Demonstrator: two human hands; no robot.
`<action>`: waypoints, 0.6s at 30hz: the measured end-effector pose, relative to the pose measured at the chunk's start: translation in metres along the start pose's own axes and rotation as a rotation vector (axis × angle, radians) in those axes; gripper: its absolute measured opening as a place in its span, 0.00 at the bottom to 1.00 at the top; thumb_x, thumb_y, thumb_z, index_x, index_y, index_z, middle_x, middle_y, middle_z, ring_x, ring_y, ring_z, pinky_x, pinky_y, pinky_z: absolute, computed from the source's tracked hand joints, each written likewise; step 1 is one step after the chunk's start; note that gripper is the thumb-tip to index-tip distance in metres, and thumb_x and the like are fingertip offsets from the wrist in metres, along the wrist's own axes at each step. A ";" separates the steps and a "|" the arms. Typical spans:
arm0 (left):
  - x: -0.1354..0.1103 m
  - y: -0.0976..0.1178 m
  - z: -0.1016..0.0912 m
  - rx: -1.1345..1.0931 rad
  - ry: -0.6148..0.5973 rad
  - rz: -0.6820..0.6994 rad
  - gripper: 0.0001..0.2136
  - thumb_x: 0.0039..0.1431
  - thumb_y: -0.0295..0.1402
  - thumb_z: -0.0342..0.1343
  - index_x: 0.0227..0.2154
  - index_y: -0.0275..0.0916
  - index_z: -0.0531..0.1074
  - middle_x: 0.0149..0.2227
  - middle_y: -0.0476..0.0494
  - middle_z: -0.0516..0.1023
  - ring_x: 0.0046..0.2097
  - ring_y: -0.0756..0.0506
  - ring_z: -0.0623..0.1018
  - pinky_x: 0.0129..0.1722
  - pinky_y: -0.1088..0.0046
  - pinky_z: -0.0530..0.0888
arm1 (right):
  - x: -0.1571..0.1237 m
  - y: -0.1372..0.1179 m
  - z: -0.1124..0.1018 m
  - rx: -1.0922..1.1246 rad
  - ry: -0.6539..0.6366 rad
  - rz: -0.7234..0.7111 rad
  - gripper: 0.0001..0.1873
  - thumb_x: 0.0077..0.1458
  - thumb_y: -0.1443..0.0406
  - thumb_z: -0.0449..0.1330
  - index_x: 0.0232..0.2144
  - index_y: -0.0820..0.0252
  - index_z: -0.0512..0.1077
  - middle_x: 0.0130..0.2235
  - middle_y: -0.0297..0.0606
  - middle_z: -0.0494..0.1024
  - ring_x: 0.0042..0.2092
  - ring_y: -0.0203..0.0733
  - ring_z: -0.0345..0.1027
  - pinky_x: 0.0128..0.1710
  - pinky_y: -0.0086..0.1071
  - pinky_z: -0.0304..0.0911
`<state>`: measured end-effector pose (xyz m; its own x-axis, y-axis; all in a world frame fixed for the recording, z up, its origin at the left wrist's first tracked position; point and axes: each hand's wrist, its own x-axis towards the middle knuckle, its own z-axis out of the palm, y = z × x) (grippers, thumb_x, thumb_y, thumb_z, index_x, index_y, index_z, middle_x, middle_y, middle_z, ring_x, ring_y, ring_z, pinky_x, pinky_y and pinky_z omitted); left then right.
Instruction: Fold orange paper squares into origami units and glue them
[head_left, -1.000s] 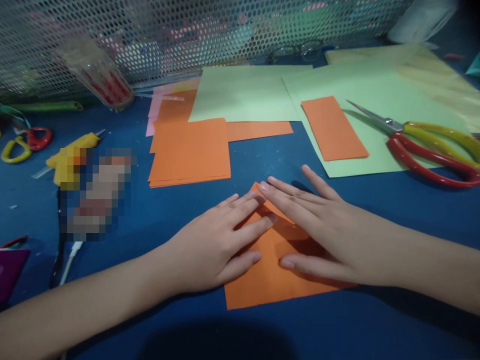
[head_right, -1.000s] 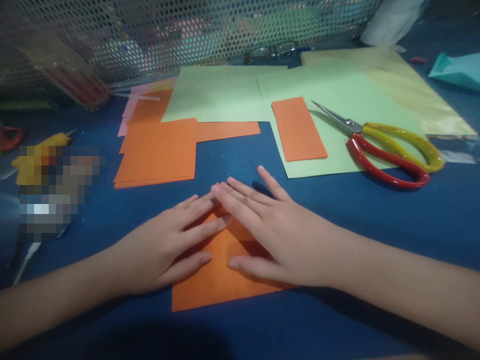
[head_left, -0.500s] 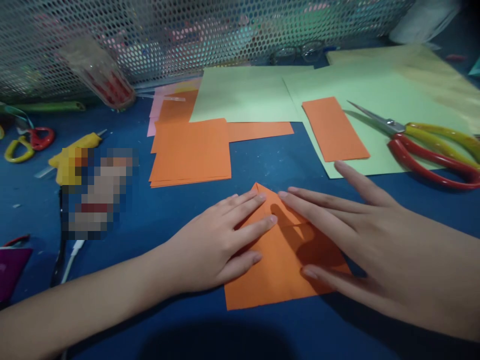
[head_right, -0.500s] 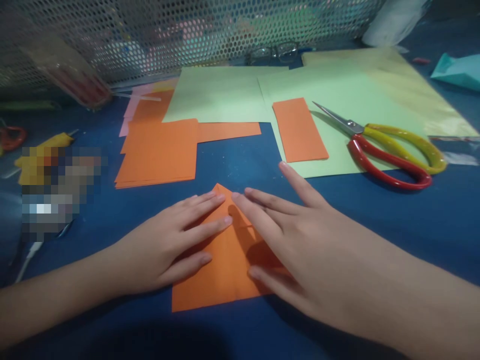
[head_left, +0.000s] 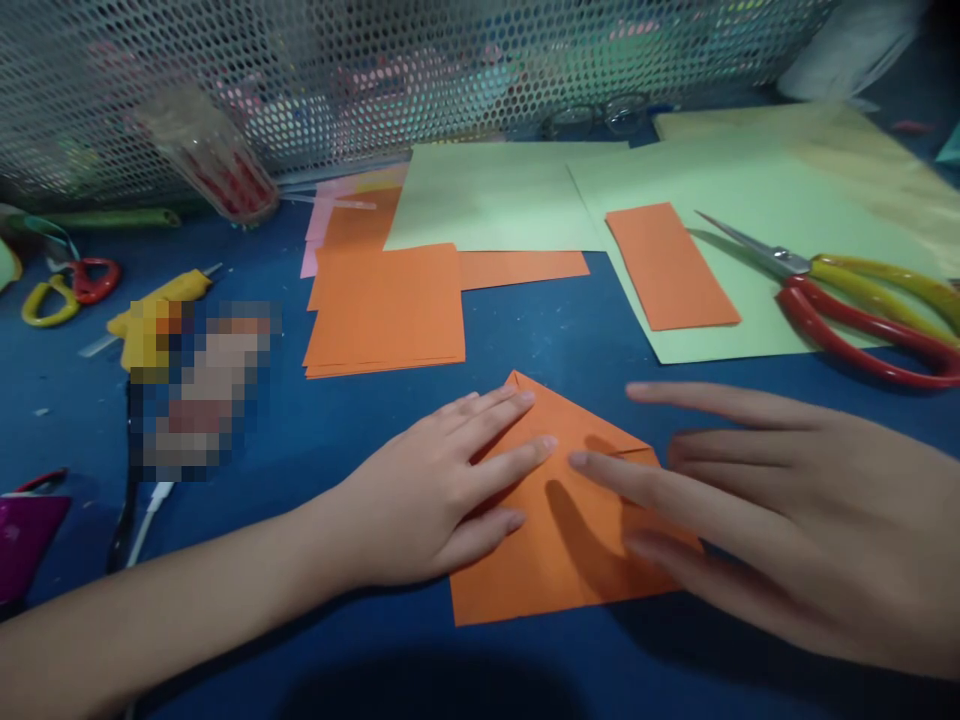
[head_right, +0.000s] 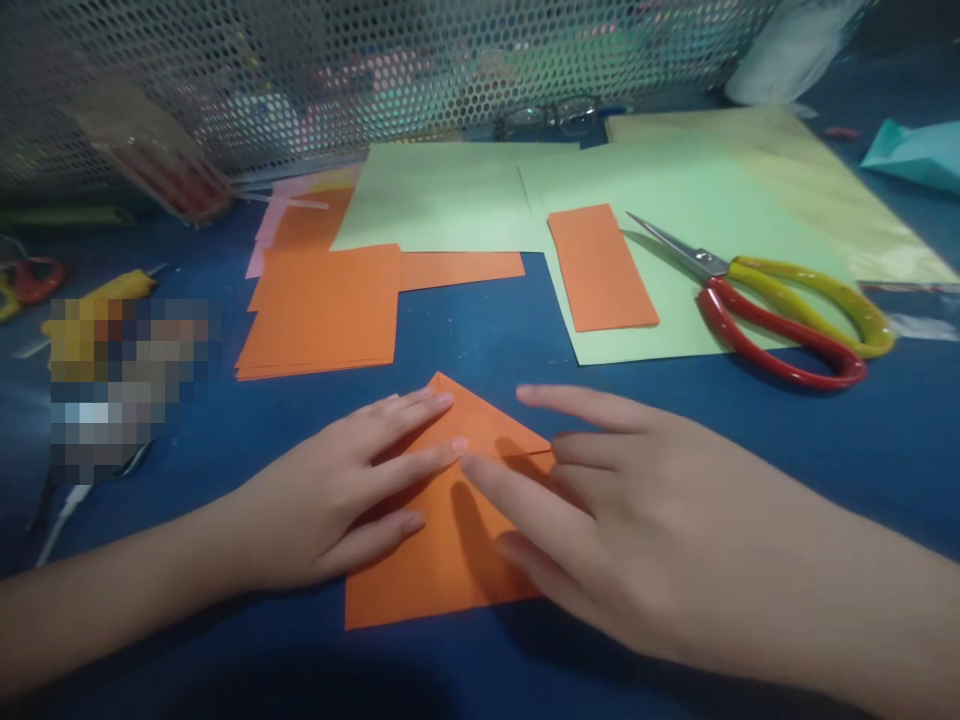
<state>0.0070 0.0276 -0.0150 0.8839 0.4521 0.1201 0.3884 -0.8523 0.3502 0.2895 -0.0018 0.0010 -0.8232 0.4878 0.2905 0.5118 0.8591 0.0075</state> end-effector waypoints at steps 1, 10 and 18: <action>0.000 0.000 0.000 -0.004 -0.001 -0.003 0.21 0.74 0.35 0.47 0.63 0.29 0.68 0.69 0.20 0.63 0.72 0.28 0.62 0.65 0.43 0.69 | 0.004 0.004 -0.001 -0.033 0.005 -0.070 0.19 0.69 0.66 0.49 0.54 0.59 0.75 0.26 0.34 0.79 0.28 0.45 0.74 0.56 0.50 0.71; -0.008 0.001 0.006 0.062 0.083 -0.158 0.27 0.71 0.43 0.50 0.65 0.30 0.64 0.69 0.30 0.65 0.72 0.31 0.62 0.71 0.39 0.55 | 0.011 0.027 0.012 0.095 0.022 0.154 0.17 0.72 0.61 0.51 0.55 0.60 0.72 0.42 0.43 0.82 0.38 0.43 0.79 0.34 0.33 0.73; -0.006 0.009 -0.007 0.118 0.206 -0.177 0.18 0.74 0.41 0.48 0.47 0.33 0.77 0.54 0.35 0.81 0.54 0.35 0.78 0.54 0.53 0.74 | 0.022 0.005 0.005 0.853 0.019 0.596 0.17 0.64 0.64 0.57 0.54 0.54 0.73 0.32 0.33 0.84 0.31 0.41 0.81 0.28 0.28 0.76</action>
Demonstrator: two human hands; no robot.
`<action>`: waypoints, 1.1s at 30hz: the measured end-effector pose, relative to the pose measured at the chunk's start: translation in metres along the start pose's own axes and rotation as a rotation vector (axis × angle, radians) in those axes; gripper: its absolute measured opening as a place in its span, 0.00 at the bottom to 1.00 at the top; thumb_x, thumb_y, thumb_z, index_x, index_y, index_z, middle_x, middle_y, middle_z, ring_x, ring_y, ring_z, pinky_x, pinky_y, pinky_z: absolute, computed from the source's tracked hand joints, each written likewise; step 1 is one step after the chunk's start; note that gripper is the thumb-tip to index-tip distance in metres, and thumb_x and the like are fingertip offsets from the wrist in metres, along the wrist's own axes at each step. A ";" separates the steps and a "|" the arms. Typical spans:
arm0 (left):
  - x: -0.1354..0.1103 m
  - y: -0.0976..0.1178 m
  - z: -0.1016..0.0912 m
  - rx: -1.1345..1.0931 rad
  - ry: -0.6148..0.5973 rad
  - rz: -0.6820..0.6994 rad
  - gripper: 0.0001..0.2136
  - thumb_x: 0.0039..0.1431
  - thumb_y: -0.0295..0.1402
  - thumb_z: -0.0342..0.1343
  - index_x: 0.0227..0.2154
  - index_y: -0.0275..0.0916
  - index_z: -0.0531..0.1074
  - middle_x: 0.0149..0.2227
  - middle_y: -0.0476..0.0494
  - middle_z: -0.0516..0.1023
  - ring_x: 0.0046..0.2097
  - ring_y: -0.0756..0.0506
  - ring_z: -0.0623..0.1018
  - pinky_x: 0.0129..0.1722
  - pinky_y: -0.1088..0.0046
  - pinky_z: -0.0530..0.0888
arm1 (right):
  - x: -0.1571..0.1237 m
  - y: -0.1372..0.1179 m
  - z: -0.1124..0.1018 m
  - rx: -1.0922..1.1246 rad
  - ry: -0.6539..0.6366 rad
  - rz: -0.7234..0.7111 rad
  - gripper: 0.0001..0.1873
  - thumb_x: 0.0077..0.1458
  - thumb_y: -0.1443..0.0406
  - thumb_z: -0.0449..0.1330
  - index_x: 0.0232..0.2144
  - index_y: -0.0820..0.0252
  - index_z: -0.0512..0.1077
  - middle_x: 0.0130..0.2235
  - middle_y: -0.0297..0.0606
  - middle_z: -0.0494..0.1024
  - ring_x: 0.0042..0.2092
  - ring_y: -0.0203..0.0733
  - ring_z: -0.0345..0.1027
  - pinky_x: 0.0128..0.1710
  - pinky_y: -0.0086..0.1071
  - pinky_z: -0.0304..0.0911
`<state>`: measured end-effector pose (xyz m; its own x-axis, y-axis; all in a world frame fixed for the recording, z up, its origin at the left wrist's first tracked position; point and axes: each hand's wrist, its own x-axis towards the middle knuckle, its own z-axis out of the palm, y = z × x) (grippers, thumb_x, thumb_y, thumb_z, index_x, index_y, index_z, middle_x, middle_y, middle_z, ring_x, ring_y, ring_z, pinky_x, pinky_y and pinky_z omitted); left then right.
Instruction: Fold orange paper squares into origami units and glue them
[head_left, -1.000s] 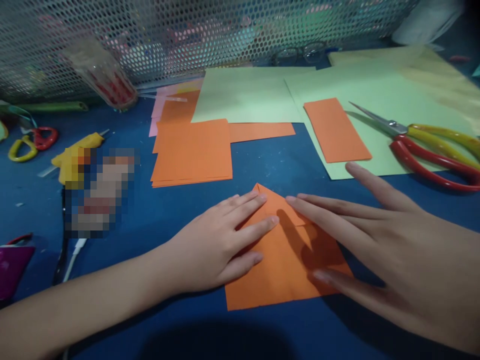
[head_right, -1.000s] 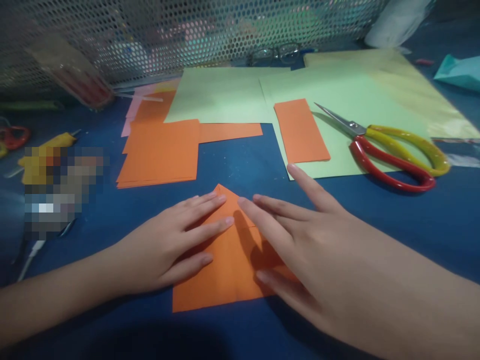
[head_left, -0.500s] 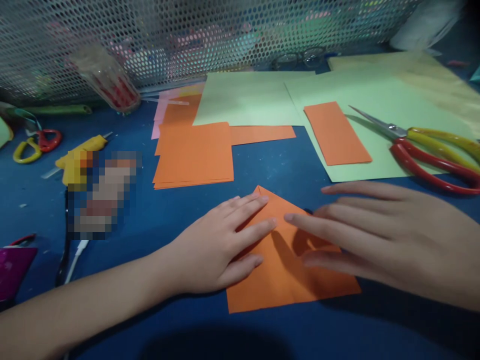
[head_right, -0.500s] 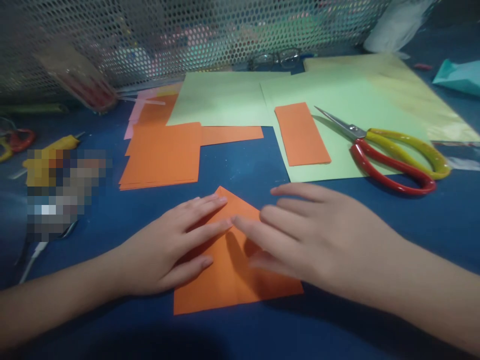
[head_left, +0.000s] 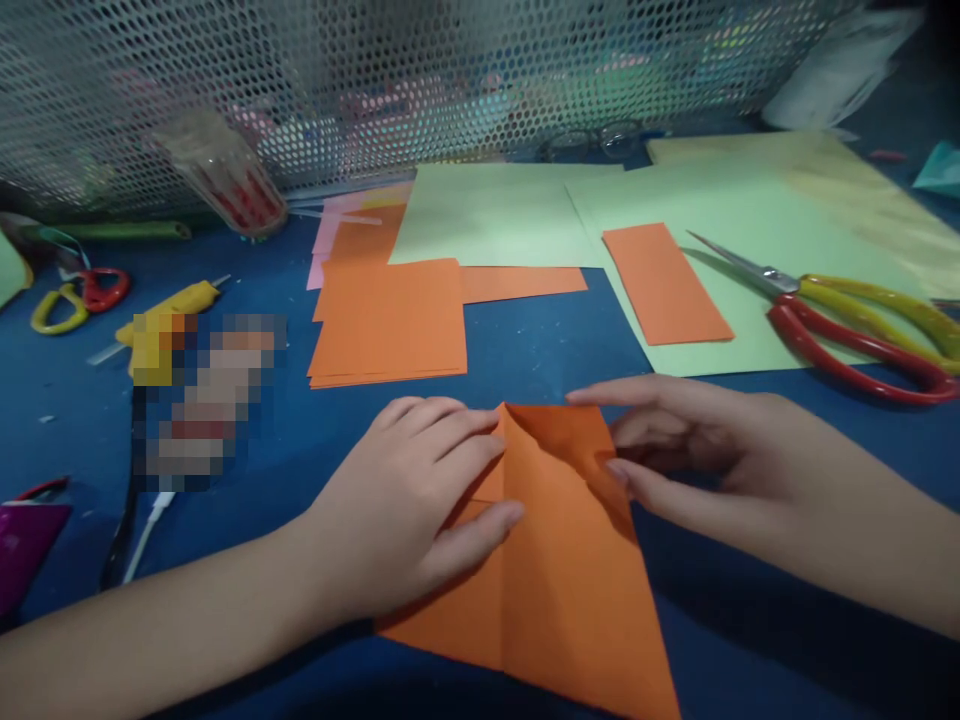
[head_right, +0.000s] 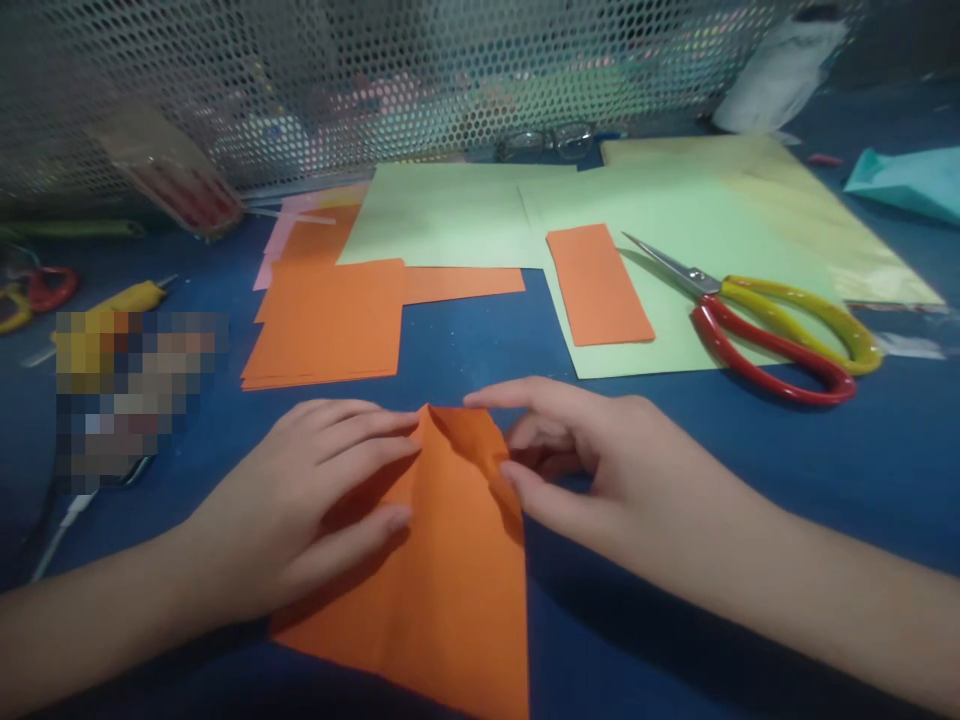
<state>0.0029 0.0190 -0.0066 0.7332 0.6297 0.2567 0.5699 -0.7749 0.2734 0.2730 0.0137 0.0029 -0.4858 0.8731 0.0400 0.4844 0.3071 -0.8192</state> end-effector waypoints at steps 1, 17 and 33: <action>0.001 0.000 0.000 0.012 0.009 0.003 0.17 0.73 0.39 0.48 0.47 0.32 0.77 0.52 0.34 0.82 0.51 0.36 0.79 0.50 0.55 0.76 | -0.001 -0.001 0.002 0.064 -0.002 0.042 0.18 0.63 0.63 0.57 0.54 0.54 0.72 0.32 0.34 0.85 0.32 0.42 0.82 0.29 0.28 0.77; 0.004 0.002 0.007 0.121 0.026 0.129 0.15 0.71 0.28 0.47 0.47 0.22 0.77 0.53 0.26 0.80 0.47 0.33 0.77 0.45 0.54 0.80 | 0.004 0.018 0.008 -0.579 0.212 -0.400 0.12 0.69 0.70 0.54 0.47 0.60 0.77 0.37 0.38 0.82 0.35 0.36 0.76 0.35 0.27 0.72; 0.004 -0.004 0.010 0.132 -0.028 0.150 0.16 0.74 0.30 0.43 0.48 0.26 0.74 0.60 0.29 0.76 0.49 0.35 0.76 0.46 0.57 0.77 | 0.000 0.032 0.012 -0.729 0.060 -0.664 0.22 0.73 0.73 0.41 0.58 0.65 0.70 0.57 0.42 0.79 0.60 0.42 0.69 0.60 0.37 0.63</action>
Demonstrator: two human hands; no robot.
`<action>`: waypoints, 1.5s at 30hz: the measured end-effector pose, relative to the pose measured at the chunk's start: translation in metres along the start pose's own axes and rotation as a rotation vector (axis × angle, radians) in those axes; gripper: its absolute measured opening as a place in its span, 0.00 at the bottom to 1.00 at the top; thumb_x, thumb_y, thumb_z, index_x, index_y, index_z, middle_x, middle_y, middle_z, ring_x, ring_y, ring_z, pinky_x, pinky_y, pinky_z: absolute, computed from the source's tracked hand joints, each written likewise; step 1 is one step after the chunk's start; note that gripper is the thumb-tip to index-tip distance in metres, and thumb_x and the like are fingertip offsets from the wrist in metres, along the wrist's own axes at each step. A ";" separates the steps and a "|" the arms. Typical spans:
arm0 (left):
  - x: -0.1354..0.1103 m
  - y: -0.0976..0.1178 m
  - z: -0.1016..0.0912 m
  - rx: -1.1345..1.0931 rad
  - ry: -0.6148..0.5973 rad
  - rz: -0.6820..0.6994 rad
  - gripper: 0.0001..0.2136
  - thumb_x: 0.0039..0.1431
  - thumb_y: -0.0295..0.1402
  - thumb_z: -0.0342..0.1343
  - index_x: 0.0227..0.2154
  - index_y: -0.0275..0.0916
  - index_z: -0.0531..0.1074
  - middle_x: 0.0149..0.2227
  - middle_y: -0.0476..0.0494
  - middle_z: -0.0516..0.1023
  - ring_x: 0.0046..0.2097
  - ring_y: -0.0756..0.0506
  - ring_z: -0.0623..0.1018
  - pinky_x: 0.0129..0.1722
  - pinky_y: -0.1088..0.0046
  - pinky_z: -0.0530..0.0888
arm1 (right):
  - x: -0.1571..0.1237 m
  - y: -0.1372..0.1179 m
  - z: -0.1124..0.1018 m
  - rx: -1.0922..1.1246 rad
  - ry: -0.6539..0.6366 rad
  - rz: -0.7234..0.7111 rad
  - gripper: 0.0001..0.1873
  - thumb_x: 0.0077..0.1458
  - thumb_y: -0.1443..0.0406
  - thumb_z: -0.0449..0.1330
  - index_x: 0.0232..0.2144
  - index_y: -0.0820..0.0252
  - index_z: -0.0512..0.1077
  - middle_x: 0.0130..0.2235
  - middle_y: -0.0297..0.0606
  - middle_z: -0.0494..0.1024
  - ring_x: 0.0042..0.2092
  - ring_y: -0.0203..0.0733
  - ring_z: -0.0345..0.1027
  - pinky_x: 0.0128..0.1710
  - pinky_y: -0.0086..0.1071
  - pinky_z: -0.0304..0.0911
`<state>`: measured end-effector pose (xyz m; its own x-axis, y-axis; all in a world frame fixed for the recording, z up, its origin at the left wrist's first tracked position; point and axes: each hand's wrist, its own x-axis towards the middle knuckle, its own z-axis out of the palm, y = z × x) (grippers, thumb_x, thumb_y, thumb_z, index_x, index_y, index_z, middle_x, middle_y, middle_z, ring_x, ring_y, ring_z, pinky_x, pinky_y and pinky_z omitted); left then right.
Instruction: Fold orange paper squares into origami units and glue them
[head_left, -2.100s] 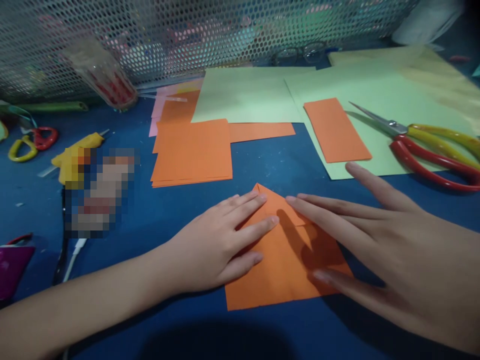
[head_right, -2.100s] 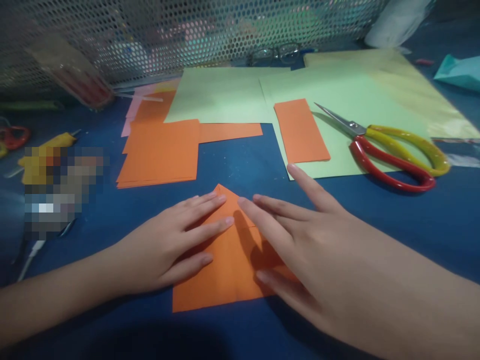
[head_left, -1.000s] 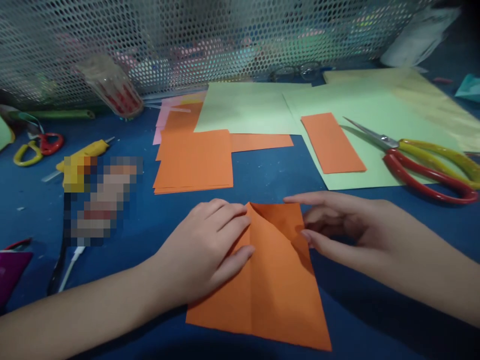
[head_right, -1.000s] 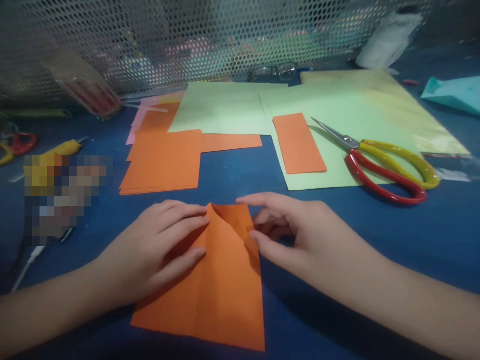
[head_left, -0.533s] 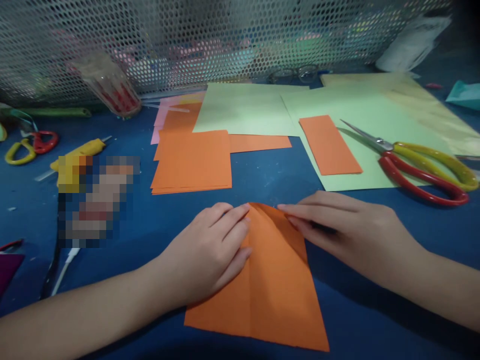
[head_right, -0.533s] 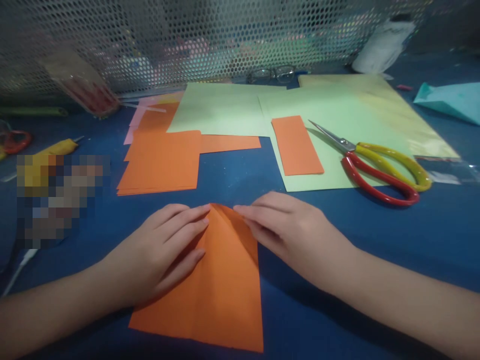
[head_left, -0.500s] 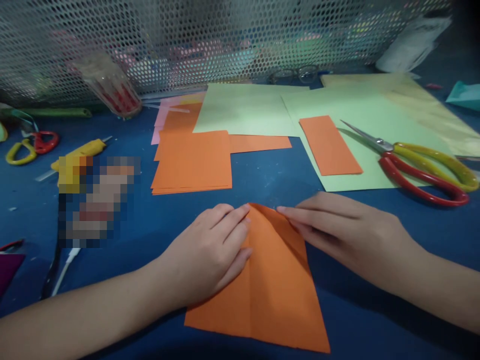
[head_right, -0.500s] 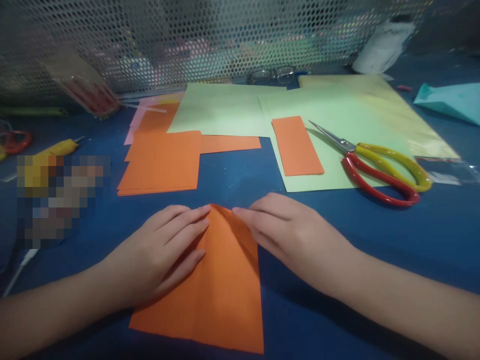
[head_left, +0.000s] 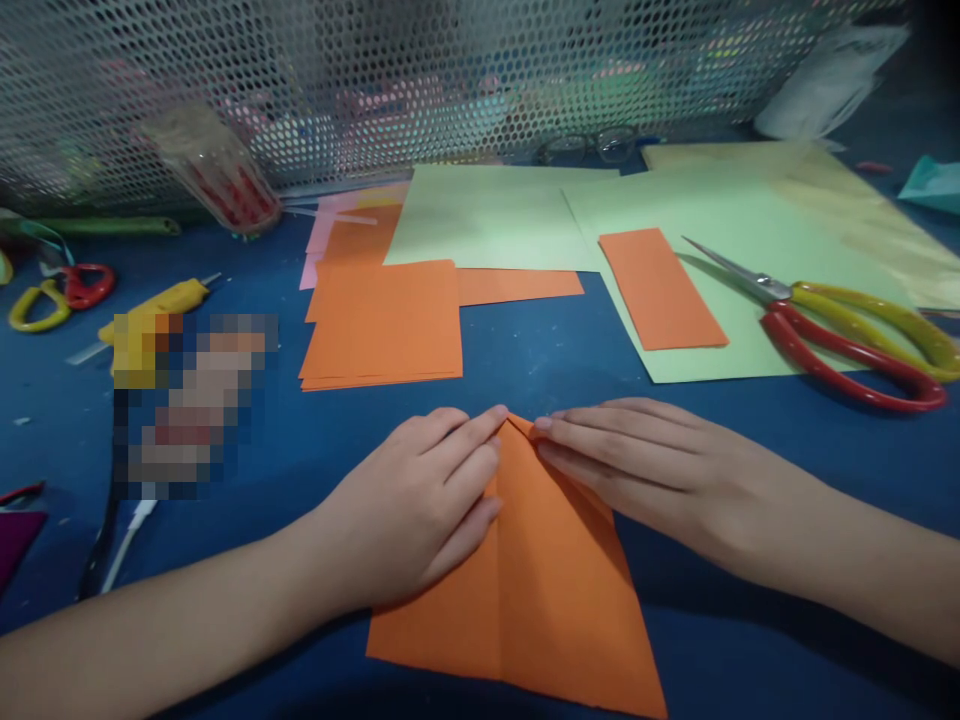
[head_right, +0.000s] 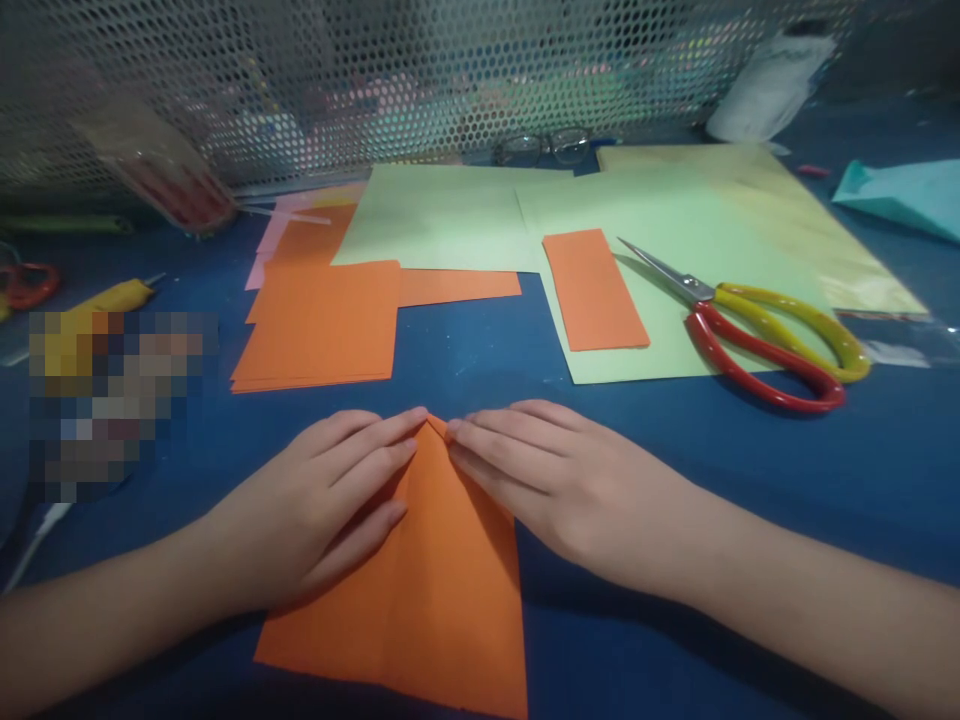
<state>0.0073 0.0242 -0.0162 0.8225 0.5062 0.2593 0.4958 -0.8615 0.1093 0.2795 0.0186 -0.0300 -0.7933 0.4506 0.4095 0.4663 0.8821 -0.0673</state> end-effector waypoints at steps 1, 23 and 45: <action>0.000 0.000 0.000 0.008 -0.004 0.003 0.16 0.74 0.31 0.43 0.48 0.26 0.74 0.59 0.29 0.77 0.49 0.35 0.76 0.46 0.57 0.77 | -0.002 0.000 0.000 -0.001 -0.009 -0.009 0.23 0.73 0.73 0.40 0.60 0.64 0.69 0.59 0.40 0.78 0.62 0.41 0.67 0.63 0.38 0.61; -0.001 -0.002 0.000 -0.014 -0.053 -0.018 0.21 0.74 0.33 0.42 0.61 0.25 0.67 0.62 0.31 0.75 0.55 0.34 0.75 0.53 0.56 0.73 | -0.005 0.014 0.001 0.046 -0.044 -0.073 0.23 0.74 0.72 0.40 0.61 0.64 0.69 0.63 0.36 0.76 0.72 0.34 0.51 0.74 0.34 0.42; -0.003 -0.013 0.004 -0.176 -0.074 -0.043 0.24 0.72 0.38 0.46 0.65 0.29 0.64 0.60 0.30 0.73 0.54 0.35 0.71 0.55 0.53 0.71 | -0.003 0.014 0.003 0.083 -0.042 -0.004 0.20 0.74 0.69 0.46 0.59 0.58 0.71 0.59 0.34 0.79 0.69 0.34 0.59 0.72 0.36 0.51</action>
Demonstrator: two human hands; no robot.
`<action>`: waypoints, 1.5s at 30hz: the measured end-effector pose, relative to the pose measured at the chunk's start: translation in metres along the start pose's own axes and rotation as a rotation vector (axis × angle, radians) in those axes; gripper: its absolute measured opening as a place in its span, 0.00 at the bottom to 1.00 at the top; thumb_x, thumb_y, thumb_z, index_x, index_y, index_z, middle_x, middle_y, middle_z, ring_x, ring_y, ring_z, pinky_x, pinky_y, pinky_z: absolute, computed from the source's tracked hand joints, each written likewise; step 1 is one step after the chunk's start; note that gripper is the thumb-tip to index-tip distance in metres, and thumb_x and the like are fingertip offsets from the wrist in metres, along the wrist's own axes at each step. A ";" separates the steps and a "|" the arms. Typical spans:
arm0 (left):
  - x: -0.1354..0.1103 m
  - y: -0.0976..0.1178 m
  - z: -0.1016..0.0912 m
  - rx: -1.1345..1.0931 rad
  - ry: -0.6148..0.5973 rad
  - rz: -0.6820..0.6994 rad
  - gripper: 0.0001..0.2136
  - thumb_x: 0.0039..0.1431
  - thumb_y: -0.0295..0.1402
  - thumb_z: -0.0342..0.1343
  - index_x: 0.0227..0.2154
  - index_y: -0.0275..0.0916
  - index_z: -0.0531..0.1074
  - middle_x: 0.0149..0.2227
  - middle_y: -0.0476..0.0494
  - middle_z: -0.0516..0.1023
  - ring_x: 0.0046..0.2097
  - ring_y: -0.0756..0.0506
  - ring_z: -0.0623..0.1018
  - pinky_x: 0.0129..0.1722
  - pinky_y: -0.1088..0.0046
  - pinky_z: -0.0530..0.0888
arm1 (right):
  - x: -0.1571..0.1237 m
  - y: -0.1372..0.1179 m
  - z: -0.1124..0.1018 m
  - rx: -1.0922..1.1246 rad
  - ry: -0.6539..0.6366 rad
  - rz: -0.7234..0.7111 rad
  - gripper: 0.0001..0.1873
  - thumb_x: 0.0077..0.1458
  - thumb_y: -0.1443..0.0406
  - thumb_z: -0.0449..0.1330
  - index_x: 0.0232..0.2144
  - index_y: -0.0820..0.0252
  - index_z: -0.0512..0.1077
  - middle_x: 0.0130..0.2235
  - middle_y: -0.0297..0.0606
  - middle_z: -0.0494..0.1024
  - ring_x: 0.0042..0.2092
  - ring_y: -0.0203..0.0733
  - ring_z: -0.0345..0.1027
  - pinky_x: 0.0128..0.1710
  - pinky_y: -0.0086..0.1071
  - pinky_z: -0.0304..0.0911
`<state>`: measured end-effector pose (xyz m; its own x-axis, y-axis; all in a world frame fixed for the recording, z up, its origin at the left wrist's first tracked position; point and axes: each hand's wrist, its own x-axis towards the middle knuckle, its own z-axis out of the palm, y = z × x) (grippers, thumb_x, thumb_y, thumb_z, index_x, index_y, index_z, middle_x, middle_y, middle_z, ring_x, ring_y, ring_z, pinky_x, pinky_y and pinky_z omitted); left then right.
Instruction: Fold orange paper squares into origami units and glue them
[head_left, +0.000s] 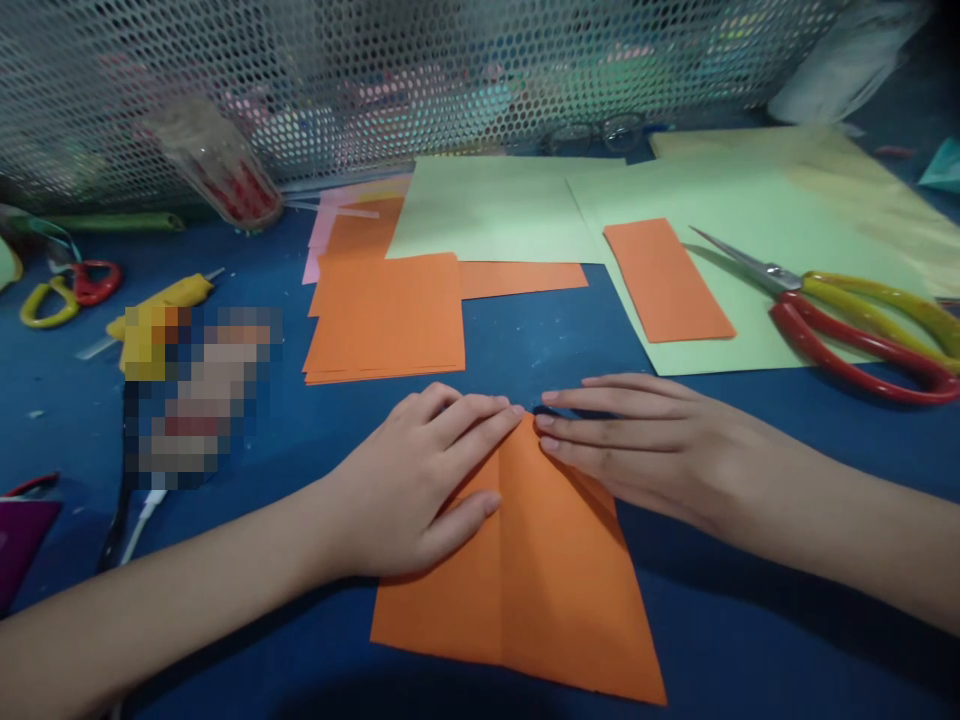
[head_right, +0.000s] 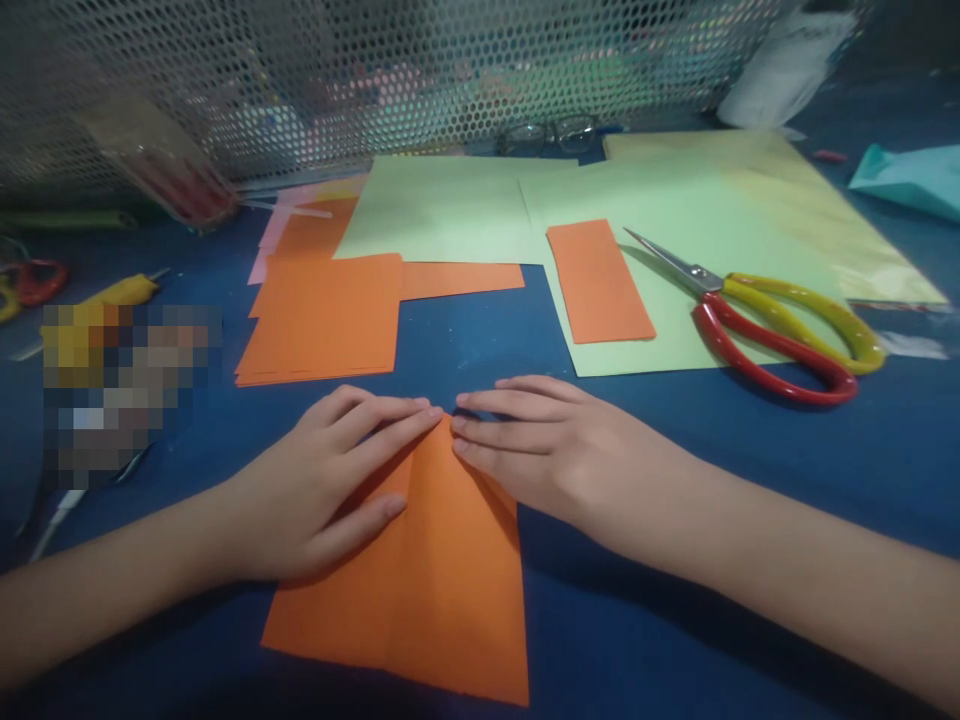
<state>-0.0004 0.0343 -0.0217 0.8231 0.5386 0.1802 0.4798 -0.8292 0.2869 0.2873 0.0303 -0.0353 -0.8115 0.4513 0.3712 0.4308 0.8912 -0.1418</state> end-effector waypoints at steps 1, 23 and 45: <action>0.000 0.000 0.000 0.002 0.001 0.002 0.24 0.72 0.38 0.46 0.65 0.29 0.64 0.60 0.30 0.74 0.54 0.35 0.71 0.55 0.53 0.70 | 0.000 0.000 0.000 0.001 0.008 -0.001 0.20 0.74 0.69 0.46 0.59 0.58 0.72 0.59 0.33 0.79 0.69 0.33 0.59 0.72 0.36 0.51; -0.001 -0.001 0.000 0.045 -0.007 0.015 0.23 0.74 0.39 0.43 0.65 0.32 0.64 0.63 0.32 0.72 0.53 0.36 0.72 0.52 0.54 0.71 | 0.010 -0.005 -0.018 -0.005 0.029 -0.013 0.19 0.71 0.72 0.48 0.37 0.61 0.79 0.49 0.42 0.85 0.57 0.45 0.76 0.56 0.39 0.76; -0.001 0.002 0.000 0.067 -0.020 0.005 0.23 0.74 0.38 0.42 0.66 0.31 0.63 0.61 0.30 0.73 0.58 0.35 0.72 0.56 0.53 0.71 | 0.003 -0.003 -0.004 -0.047 -0.063 -0.025 0.21 0.72 0.72 0.42 0.37 0.57 0.74 0.61 0.37 0.77 0.71 0.40 0.56 0.72 0.44 0.56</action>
<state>-0.0005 0.0324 -0.0213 0.8311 0.5319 0.1621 0.4945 -0.8403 0.2221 0.2852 0.0286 -0.0296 -0.8448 0.4321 0.3156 0.4267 0.8999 -0.0899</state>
